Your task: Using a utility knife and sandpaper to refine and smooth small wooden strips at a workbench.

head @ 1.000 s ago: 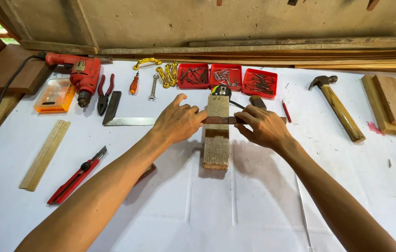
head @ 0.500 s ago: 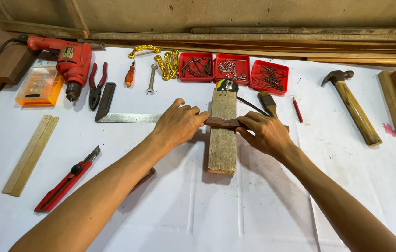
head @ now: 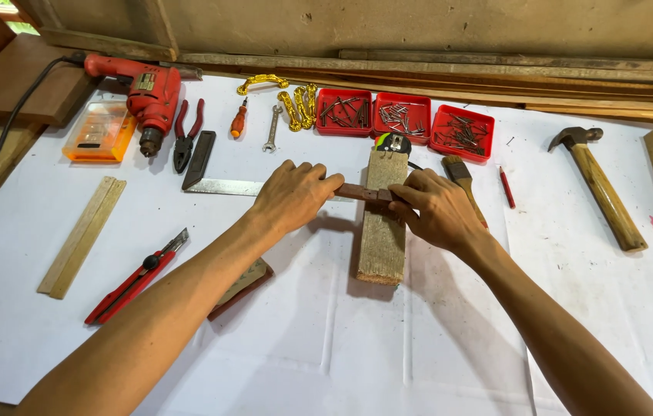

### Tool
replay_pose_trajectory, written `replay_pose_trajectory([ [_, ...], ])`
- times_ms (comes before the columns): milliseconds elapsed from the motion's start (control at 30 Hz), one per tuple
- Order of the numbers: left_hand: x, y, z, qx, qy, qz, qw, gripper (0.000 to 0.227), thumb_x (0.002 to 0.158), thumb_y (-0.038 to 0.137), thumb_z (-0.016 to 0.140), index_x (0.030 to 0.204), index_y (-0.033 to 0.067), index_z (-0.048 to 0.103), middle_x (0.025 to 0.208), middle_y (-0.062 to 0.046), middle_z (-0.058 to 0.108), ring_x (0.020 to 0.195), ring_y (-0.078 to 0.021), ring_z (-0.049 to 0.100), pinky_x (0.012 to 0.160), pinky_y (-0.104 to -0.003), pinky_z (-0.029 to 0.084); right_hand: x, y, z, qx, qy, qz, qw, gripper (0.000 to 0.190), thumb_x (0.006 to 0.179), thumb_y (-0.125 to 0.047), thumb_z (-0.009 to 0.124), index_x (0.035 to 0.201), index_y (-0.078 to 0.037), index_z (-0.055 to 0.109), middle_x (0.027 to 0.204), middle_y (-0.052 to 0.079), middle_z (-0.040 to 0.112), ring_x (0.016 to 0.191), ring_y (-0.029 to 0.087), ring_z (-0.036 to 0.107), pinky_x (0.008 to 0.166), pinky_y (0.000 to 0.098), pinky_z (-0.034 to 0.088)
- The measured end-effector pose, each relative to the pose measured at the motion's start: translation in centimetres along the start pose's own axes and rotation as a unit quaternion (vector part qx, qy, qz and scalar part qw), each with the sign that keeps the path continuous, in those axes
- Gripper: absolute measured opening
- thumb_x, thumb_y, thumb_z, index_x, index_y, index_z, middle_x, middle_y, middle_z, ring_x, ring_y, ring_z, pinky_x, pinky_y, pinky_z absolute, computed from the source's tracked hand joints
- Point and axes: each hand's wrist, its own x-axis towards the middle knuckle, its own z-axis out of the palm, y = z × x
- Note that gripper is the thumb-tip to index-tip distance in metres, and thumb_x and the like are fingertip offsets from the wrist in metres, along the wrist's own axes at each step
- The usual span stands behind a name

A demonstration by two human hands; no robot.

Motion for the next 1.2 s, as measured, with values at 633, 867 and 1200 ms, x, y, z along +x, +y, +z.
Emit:
replay_pose_trajectory([
  [633, -0.6, 0.8, -1.9, 0.041, 0.027, 0.048, 0.998, 0.063, 0.083, 0.029, 0.075, 0.138, 0.0085, 0.053, 0.118, -0.014, 0.063, 0.109, -0.0278, 0.061, 0.096, -0.045, 0.046, 0.7, 0.3, -0.8, -0.012, -0.084, 0.063, 0.994, 0.052, 0.09, -0.042, 0.073, 0.131, -0.011, 0.067, 0.105, 0.013, 0.07, 0.099, 0.029, 0.066, 0.085, 0.0439, 0.056],
  [867, -1.0, 3.5, -5.4, 0.062, 0.0, 0.051, 0.997, 0.052, 0.089, 0.031, 0.074, 0.135, 0.0152, 0.056, 0.119, -0.009, 0.064, 0.114, -0.0249, 0.06, 0.102, -0.046, 0.042, -2.1, 0.6, -5.0, -0.031, -0.044, 0.064, 0.997, 0.054, 0.09, -0.037, 0.072, 0.138, -0.013, 0.064, 0.123, 0.015, 0.068, 0.108, 0.03, 0.066, 0.094, 0.047, 0.053],
  [1200, 4.9, 16.5, -4.1, -0.076, 0.018, 0.148, 0.986, 0.054, 0.089, 0.036, 0.073, 0.134, 0.0113, 0.06, 0.123, -0.013, 0.067, 0.116, -0.0271, 0.061, 0.103, -0.046, 0.038, -16.9, -2.3, -18.2, -0.132, -0.04, 0.204, 0.969, 0.052, 0.091, -0.036, 0.072, 0.137, -0.012, 0.062, 0.124, 0.012, 0.066, 0.117, 0.034, 0.059, 0.104, 0.0487, 0.047],
])
